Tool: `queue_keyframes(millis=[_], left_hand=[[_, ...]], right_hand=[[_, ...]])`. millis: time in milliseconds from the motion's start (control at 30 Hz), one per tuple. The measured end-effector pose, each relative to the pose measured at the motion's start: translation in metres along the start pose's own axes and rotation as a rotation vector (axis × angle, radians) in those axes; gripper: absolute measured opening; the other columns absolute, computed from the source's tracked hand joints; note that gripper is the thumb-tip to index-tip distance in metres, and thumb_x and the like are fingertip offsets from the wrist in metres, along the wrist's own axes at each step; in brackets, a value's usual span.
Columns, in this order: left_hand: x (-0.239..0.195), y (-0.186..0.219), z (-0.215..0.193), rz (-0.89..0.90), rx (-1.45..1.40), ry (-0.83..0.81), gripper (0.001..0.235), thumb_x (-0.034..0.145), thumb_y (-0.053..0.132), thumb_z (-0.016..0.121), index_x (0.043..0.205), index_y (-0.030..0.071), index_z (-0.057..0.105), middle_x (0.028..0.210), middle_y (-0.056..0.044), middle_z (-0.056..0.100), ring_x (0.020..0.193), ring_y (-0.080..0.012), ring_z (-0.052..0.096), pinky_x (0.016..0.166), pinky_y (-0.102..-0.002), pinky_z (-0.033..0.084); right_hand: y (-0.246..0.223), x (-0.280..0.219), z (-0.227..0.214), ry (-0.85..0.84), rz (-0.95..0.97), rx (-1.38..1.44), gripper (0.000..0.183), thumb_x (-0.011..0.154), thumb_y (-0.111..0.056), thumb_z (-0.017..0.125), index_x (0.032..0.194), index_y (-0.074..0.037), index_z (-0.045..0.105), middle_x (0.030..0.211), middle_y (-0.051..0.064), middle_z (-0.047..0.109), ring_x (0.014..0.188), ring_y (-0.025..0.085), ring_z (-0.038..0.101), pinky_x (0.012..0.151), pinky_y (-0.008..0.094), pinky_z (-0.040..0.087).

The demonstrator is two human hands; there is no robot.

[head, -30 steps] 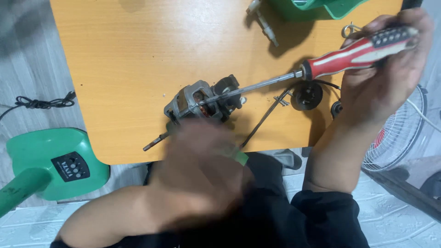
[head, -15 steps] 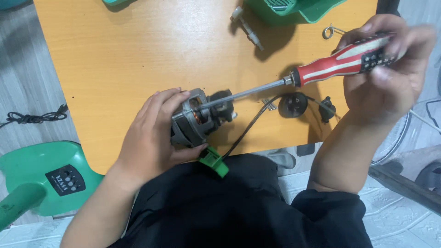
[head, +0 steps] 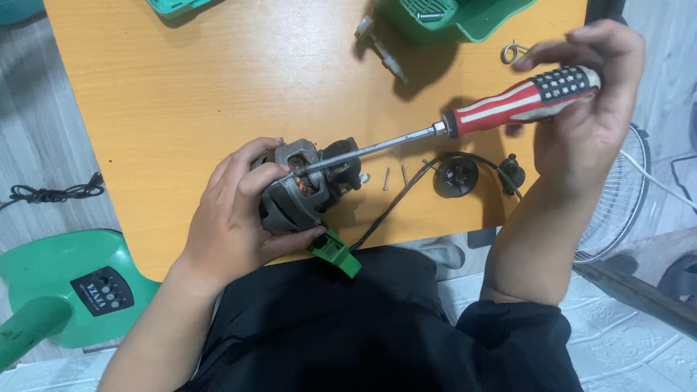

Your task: The person disassembles a small electrical motor using a screwdriver, removing screws and separating the housing to expose the internal copper windings and gears. They manipulate the motor components, including the rotor and casing, on a low wooden table.

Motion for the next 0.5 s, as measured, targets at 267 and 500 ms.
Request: queue_keyframes(millis=[267, 500], left_hand=[[-0.003, -0.004, 0.002, 0.009, -0.025, 0.022, 0.094, 0.069, 0.04, 0.098, 0.136, 0.018, 0.037, 0.145, -0.023, 0.051, 0.131, -0.0438, 0.06, 0.111, -0.054, 0.048], [-0.001, -0.002, -0.001, 0.013, -0.05, 0.022, 0.093, 0.068, 0.038, 0.098, 0.136, 0.016, 0.038, 0.145, -0.024, 0.052, 0.129, -0.0441, 0.062, 0.108, -0.053, 0.048]], right_hand=[[-0.013, 0.003, -0.033, -0.312, -0.267, -0.155, 0.086, 0.08, 0.006, 0.075, 0.145, -0.027, 0.029, 0.131, 0.017, 0.046, 0.116, 0.032, 0.06, 0.105, 0.049, 0.061], [-0.035, 0.006, -0.008, -0.121, -0.052, -0.423, 0.038, 0.113, -0.013, 0.058, 0.141, 0.0, 0.037, 0.122, 0.028, 0.059, 0.086, 0.026, 0.066, 0.069, 0.027, 0.052]])
Point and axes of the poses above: each hand's wrist, its own x-axis towards the middle knuckle, its own z-axis out of the palm, y = z × x, the point moved 4 cm from there along x, towards the middle knuckle
